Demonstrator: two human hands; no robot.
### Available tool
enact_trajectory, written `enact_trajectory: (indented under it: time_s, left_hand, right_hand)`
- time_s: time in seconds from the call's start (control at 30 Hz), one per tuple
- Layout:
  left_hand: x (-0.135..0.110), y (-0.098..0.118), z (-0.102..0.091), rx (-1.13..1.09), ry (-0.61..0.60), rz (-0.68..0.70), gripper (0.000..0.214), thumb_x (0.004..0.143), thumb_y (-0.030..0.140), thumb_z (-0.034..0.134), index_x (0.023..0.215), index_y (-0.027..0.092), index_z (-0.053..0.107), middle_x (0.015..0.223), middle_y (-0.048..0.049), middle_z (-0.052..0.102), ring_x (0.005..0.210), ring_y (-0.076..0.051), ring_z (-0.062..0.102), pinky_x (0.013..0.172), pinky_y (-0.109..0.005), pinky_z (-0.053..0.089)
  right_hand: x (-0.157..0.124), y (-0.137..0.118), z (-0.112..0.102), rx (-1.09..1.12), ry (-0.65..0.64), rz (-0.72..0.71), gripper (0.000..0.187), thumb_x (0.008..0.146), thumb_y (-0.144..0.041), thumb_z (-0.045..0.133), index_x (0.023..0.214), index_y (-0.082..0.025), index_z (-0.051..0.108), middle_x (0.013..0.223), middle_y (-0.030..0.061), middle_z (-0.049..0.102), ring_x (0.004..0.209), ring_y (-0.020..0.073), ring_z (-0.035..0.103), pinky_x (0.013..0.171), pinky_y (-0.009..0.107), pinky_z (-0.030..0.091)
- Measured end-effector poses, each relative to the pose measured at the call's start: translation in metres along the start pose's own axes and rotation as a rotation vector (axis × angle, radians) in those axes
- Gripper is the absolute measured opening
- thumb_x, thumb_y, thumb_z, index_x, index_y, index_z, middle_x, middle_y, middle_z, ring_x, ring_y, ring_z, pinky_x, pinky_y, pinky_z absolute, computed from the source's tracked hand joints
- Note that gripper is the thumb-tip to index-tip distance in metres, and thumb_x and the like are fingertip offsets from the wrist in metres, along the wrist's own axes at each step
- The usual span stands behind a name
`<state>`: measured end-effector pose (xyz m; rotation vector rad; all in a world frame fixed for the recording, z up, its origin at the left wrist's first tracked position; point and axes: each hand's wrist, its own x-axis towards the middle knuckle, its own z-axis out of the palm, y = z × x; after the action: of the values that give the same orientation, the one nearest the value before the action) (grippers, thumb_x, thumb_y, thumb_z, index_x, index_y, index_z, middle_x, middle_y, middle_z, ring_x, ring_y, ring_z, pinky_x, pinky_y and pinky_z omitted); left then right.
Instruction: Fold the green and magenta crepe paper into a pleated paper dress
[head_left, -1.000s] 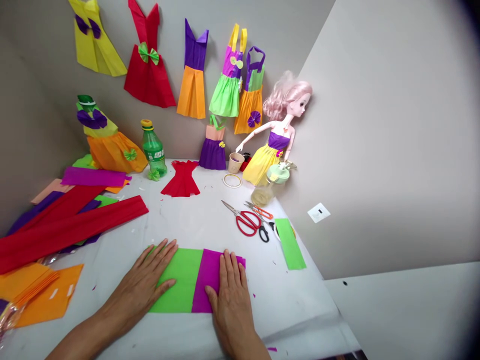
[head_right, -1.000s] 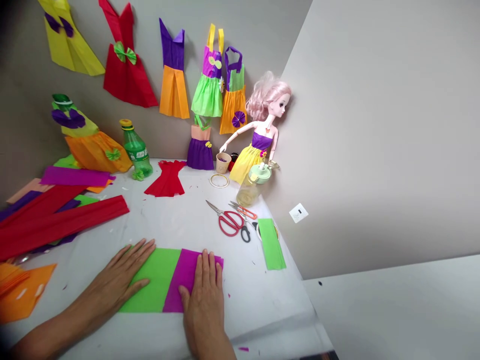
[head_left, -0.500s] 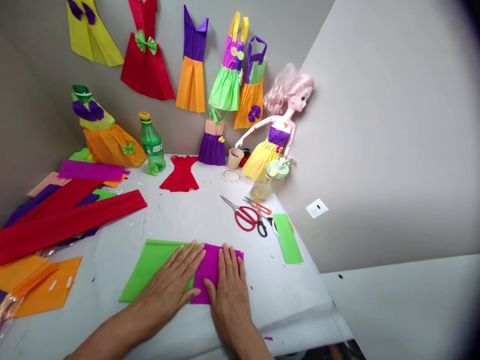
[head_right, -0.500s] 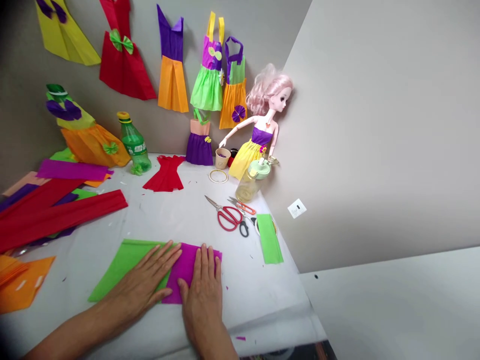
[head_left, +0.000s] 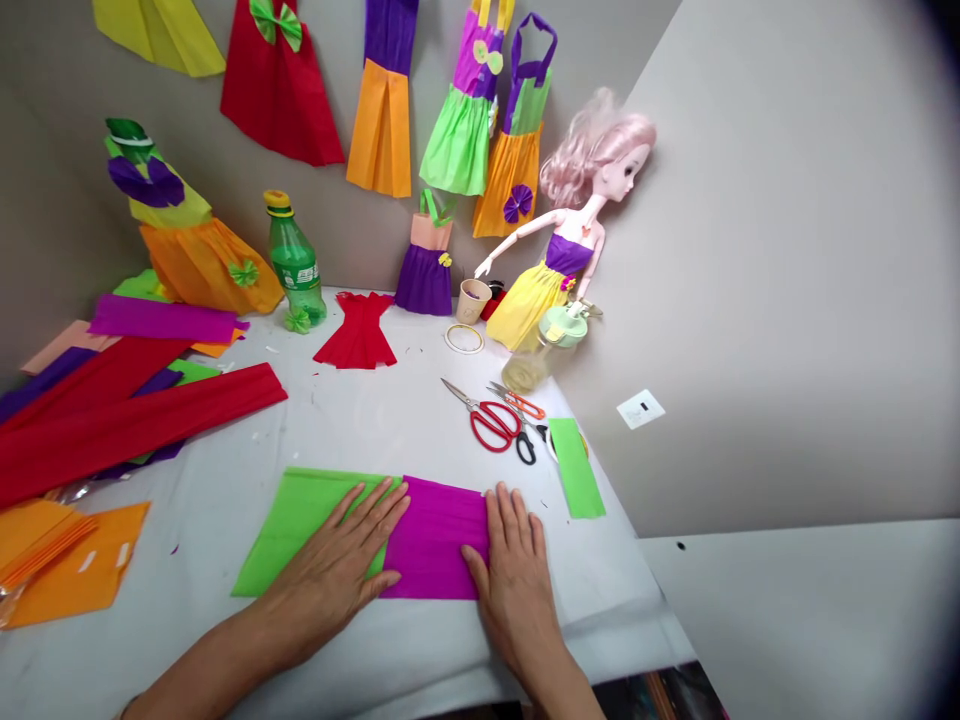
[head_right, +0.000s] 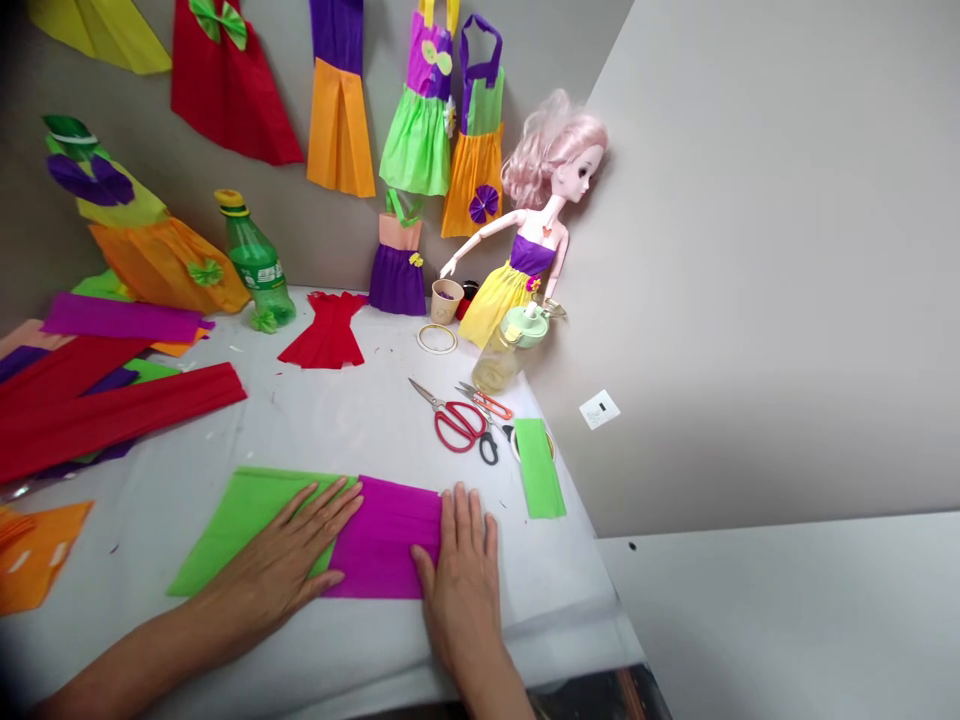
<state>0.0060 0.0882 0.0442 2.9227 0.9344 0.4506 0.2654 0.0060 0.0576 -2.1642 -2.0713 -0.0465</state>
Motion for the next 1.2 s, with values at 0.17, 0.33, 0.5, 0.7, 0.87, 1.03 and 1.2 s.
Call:
enact_trajectory:
  time_s: [0.17,0.33,0.5,0.7,0.87,1.03,1.2]
  left_hand:
    - [0.0,0.0,0.001,0.011,-0.016,-0.01,0.066,0.106,0.048,0.039,0.161,0.017,0.02,0.165,-0.0069,0.032,0.154,-0.022,0.022,0.126,-0.042,0.007]
    - [0.0,0.001,0.001,-0.002,-0.018,-0.01,0.069,0.105,0.051,0.042,0.161,0.017,0.021,0.163,-0.0074,0.037,0.153,-0.023,0.026,0.126,-0.043,0.013]
    - [-0.002,0.0,0.005,-0.012,-0.029,0.008,0.062,0.104,0.051,0.044,0.155,0.017,0.036,0.161,-0.0094,0.04,0.153,-0.025,0.026,0.126,-0.047,0.015]
    - [-0.001,0.002,0.002,0.009,-0.018,0.001,0.064,0.103,0.046,0.047,0.157,0.016,0.031,0.164,-0.0075,0.035,0.154,-0.025,0.023,0.127,-0.045,0.007]
    - [0.001,0.002,0.001,0.021,-0.009,-0.001,0.067,0.103,0.047,0.046,0.159,0.015,0.028,0.164,-0.0072,0.034,0.153,-0.025,0.024,0.127,-0.044,0.006]
    - [0.001,0.002,0.001,-0.017,0.005,-0.015,0.065,0.104,0.044,0.045,0.159,0.016,0.026,0.165,-0.0074,0.033,0.154,-0.025,0.024,0.126,-0.044,0.011]
    - [0.001,0.002,-0.003,-0.037,0.02,-0.018,0.065,0.105,0.044,0.043,0.161,0.017,0.022,0.164,-0.0084,0.034,0.153,-0.024,0.026,0.125,-0.045,0.018]
  right_hand:
    - [0.008,-0.016,-0.016,0.063,0.125,-0.028,0.061,0.104,-0.033,0.039,0.16,-0.011,0.026,0.163,0.0157,0.032,0.154,0.0298,0.021,0.12,0.056,0.025]
    - [0.031,-0.075,-0.01,0.236,0.134,-0.204,0.069,0.099,-0.018,0.042,0.162,-0.013,0.014,0.165,0.0133,0.028,0.155,0.0256,0.016,0.12,0.051,0.033]
    - [0.053,-0.089,0.009,0.197,0.058,-0.165,0.059,0.101,-0.019,0.042,0.158,-0.011,0.03,0.165,0.0143,0.026,0.154,0.0285,0.019,0.119,0.054,0.033]
    - [0.047,-0.058,0.012,0.131,0.041,-0.141,0.056,0.103,-0.033,0.047,0.155,-0.014,0.038,0.164,0.0147,0.028,0.153,0.0318,0.023,0.119,0.057,0.03]
    - [0.029,-0.019,0.002,0.075,0.16,-0.093,0.058,0.104,-0.031,0.046,0.157,-0.012,0.033,0.159,0.02,0.037,0.151,0.0348,0.027,0.116,0.062,0.032]
    - [-0.01,-0.024,-0.019,0.216,0.265,-0.384,0.06,0.098,-0.012,0.044,0.157,-0.012,0.033,0.147,0.0158,0.055,0.147,0.0278,0.038,0.116,0.049,0.04]
    - [-0.031,-0.055,-0.014,0.374,0.197,-0.681,0.05,0.096,-0.022,0.056,0.144,-0.007,0.051,0.12,0.0146,0.073,0.117,0.0249,0.066,0.104,0.038,0.055]
